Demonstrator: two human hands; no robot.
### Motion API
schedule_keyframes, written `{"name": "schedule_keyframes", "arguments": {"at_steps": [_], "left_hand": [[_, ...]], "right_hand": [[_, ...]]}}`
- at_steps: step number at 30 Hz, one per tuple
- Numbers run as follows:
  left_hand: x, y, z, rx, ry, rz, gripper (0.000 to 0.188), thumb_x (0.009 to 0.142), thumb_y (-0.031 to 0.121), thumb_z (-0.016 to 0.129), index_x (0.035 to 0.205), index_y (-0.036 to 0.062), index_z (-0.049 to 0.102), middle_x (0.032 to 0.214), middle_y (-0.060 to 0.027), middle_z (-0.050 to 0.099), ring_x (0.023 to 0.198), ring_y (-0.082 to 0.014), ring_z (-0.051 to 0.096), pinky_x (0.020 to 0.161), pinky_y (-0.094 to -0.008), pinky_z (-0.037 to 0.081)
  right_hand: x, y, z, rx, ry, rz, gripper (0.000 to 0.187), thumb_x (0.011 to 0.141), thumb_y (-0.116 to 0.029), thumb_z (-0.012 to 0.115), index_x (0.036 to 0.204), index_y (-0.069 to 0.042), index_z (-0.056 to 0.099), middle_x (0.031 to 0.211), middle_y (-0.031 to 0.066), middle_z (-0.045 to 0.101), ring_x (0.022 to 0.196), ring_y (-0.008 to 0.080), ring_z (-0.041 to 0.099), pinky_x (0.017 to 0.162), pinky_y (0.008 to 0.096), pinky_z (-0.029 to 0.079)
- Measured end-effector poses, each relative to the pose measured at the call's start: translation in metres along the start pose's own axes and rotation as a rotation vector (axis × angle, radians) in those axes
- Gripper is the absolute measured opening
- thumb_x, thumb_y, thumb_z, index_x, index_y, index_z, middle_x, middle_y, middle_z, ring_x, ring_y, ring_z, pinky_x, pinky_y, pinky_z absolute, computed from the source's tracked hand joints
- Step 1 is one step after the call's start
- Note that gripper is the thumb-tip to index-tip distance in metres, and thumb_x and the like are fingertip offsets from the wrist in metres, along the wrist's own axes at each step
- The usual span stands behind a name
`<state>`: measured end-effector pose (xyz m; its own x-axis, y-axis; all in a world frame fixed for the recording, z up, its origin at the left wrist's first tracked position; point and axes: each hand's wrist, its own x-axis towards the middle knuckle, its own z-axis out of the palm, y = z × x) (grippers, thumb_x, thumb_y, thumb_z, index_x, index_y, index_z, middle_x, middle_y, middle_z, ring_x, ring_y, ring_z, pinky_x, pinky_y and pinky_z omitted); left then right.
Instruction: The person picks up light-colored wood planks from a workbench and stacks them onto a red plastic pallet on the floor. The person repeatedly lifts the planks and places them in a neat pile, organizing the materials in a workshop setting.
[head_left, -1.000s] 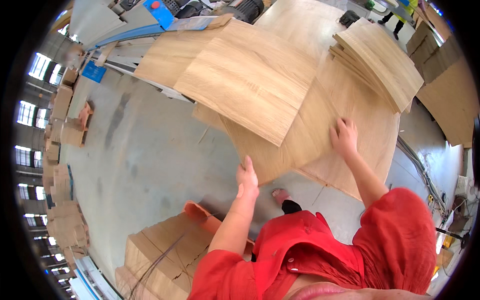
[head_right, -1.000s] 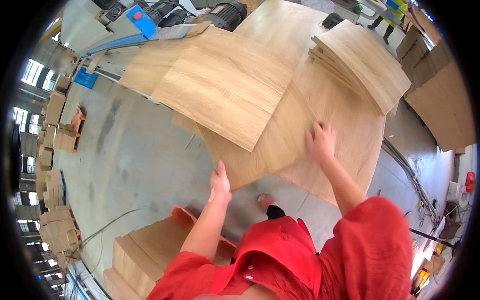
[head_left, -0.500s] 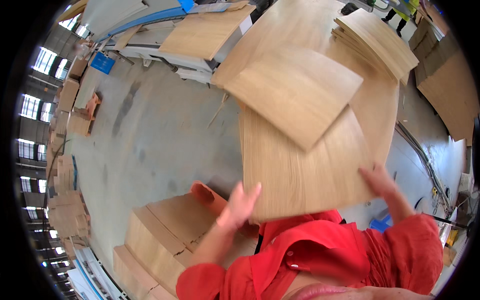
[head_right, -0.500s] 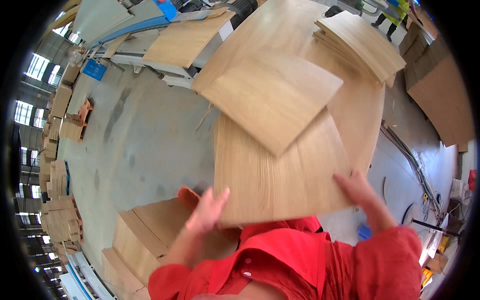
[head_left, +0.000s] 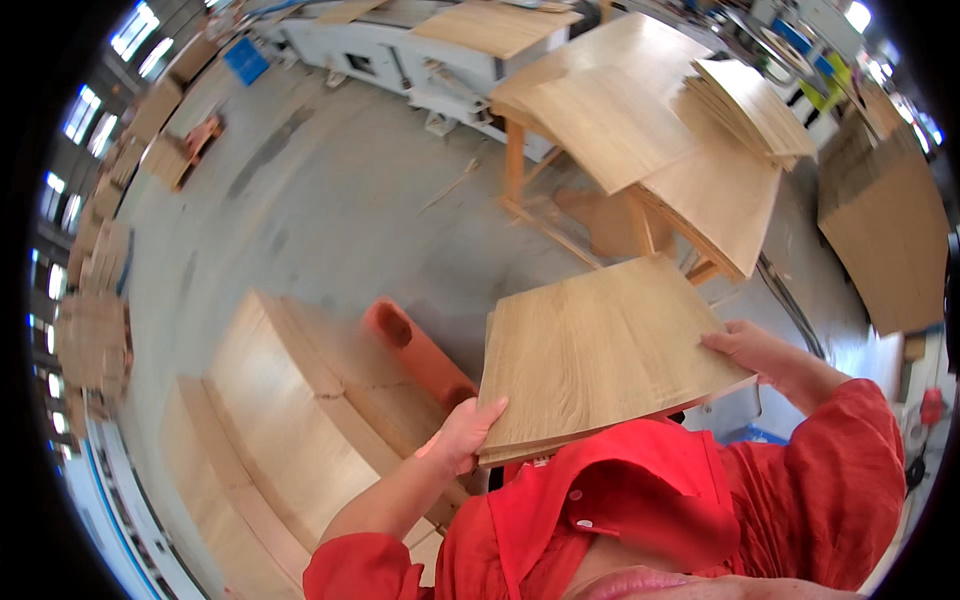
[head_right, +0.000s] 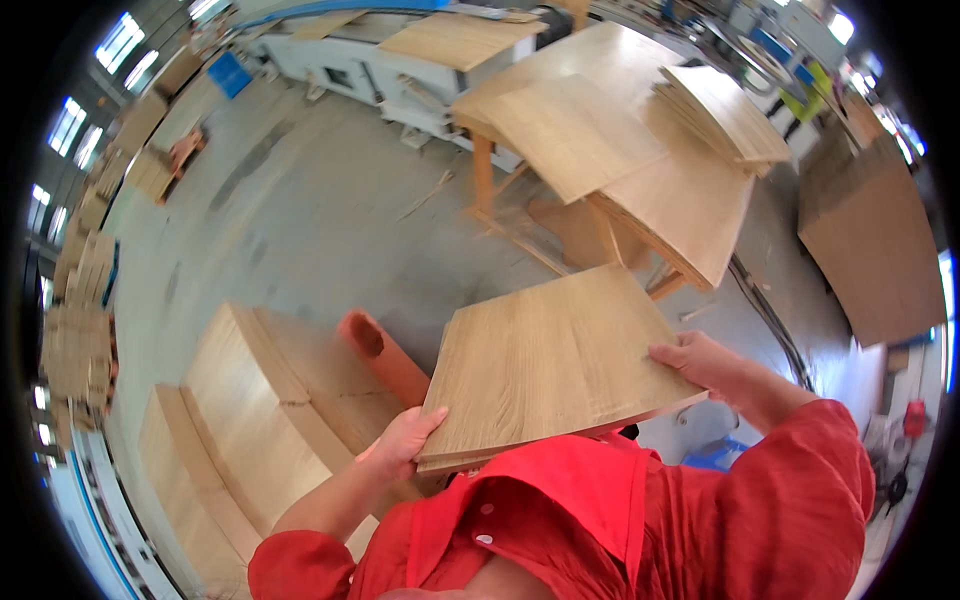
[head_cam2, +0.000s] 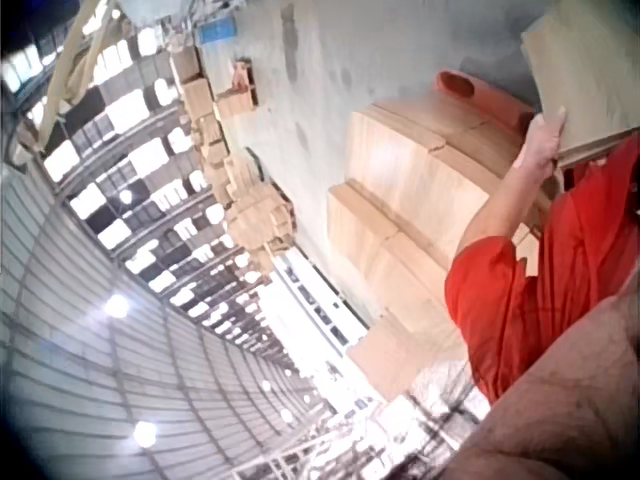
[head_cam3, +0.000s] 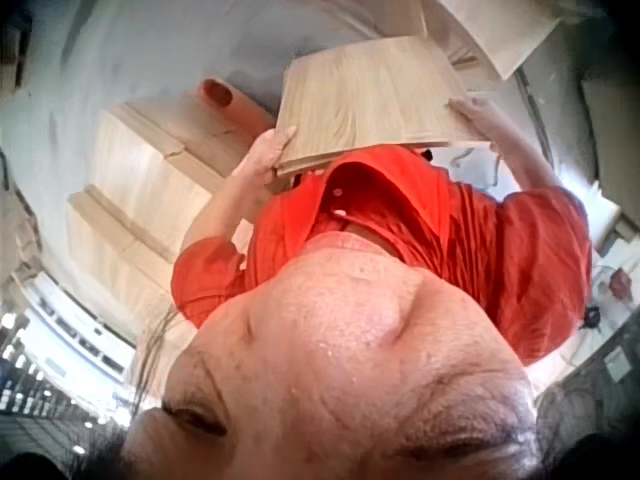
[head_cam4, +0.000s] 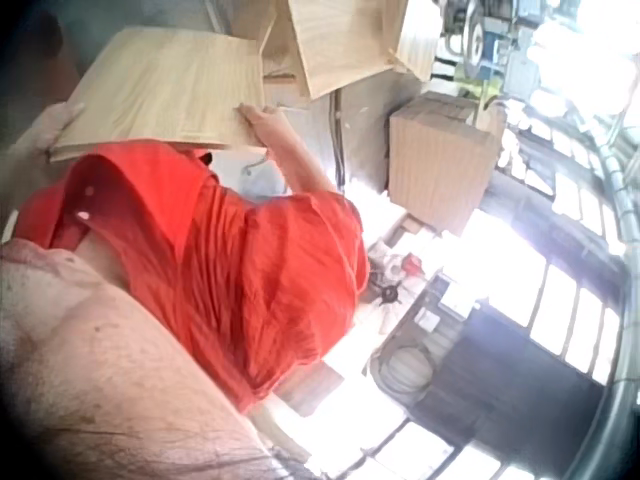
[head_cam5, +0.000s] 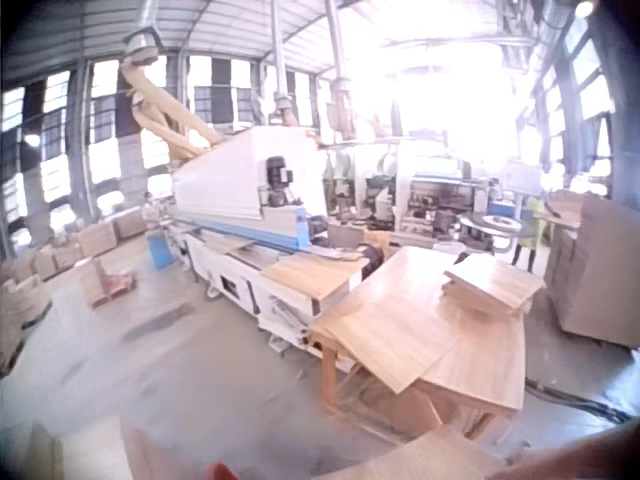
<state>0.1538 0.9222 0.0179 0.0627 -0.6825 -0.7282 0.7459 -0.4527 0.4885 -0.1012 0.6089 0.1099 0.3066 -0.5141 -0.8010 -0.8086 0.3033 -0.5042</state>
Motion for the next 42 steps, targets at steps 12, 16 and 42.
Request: {"name": "schedule_keyframes", "arguments": {"at_steps": [12,16,42], "left_hand": [[-0.117,-0.100,0.000,-0.309,0.845,0.781,0.061,0.088,0.017,0.062,0.135,-0.0027,0.030,0.126,-0.0128,0.049,0.114,-0.0186,0.050,0.094,-0.0330,0.043],[-0.143,-0.145,0.030,-0.619,1.121,1.032,0.066,0.084,0.013,0.064,0.138,-0.0018,0.028,0.126,-0.0129,0.049,0.113,-0.0193,0.050,0.094,-0.0331,0.043],[-0.279,-0.499,0.029,-1.125,2.199,0.670,0.068,0.080,0.014,0.068,0.135,-0.0049,0.033,0.127,-0.0171,0.049,0.114,-0.0245,0.050,0.093,-0.0342,0.045]], "right_hand": [[0.037,-0.147,0.143,-0.409,-0.447,-0.885,0.037,0.086,-0.014,0.055,0.117,0.006,0.053,0.105,0.0108,0.062,0.093,0.0143,0.058,0.081,0.0290,0.047],[0.024,-0.196,0.231,-0.632,-0.685,-1.147,0.041,0.083,-0.009,0.055,0.120,0.006,0.049,0.106,0.0115,0.062,0.097,0.0163,0.057,0.084,0.0304,0.046],[-0.176,0.096,0.688,-1.289,-1.784,-1.239,0.073,0.079,-0.036,0.072,0.127,0.008,0.040,0.131,0.0191,0.046,0.116,0.0231,0.050,0.086,0.0339,0.047]]}}
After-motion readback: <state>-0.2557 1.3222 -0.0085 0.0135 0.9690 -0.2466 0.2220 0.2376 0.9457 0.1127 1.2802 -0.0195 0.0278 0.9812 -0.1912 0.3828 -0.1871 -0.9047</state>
